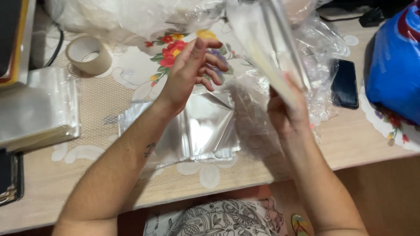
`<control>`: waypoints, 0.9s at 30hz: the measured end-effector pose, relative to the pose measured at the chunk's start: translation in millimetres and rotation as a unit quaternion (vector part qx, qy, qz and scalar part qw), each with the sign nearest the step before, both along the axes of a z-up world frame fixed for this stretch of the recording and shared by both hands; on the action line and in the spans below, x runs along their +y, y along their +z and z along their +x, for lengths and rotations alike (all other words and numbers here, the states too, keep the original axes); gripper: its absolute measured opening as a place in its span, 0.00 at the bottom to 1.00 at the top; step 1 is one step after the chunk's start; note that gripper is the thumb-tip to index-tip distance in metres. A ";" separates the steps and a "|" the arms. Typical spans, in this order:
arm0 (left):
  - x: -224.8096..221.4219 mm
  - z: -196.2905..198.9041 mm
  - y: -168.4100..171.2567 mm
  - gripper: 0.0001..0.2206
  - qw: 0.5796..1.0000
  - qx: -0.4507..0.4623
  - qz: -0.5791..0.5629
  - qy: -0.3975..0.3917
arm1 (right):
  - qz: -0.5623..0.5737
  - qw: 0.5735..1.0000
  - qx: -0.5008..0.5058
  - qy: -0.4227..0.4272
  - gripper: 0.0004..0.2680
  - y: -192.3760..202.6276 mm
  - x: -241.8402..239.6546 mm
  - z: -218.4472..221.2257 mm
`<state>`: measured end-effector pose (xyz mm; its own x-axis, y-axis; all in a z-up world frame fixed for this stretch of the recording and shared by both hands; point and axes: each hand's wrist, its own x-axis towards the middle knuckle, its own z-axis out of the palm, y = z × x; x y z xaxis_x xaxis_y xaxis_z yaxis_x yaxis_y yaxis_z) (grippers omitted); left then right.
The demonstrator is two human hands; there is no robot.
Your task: Folding and nesting various sizes of clear plastic bags for organization or shipping.
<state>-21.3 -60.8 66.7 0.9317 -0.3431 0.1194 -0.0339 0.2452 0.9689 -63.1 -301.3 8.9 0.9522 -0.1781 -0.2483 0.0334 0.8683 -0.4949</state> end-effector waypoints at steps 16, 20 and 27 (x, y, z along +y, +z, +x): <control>-155.9 -60.6 -128.3 0.14 0.502 -0.678 0.498 -0.200 | 0.135 0.962 -0.235 -0.043 0.25 -17.7 -174.7 -79.8; -148.7 -51.5 -116.0 0.05 0.484 -0.705 0.478 -0.202 | 0.173 0.962 -0.208 -0.038 0.23 -30.1 -176.9 -78.4; -69.6 -8.5 -52.9 0.05 0.563 -0.709 0.425 0.006 | 0.131 0.971 -0.202 0.005 0.20 -30.9 -151.3 -67.6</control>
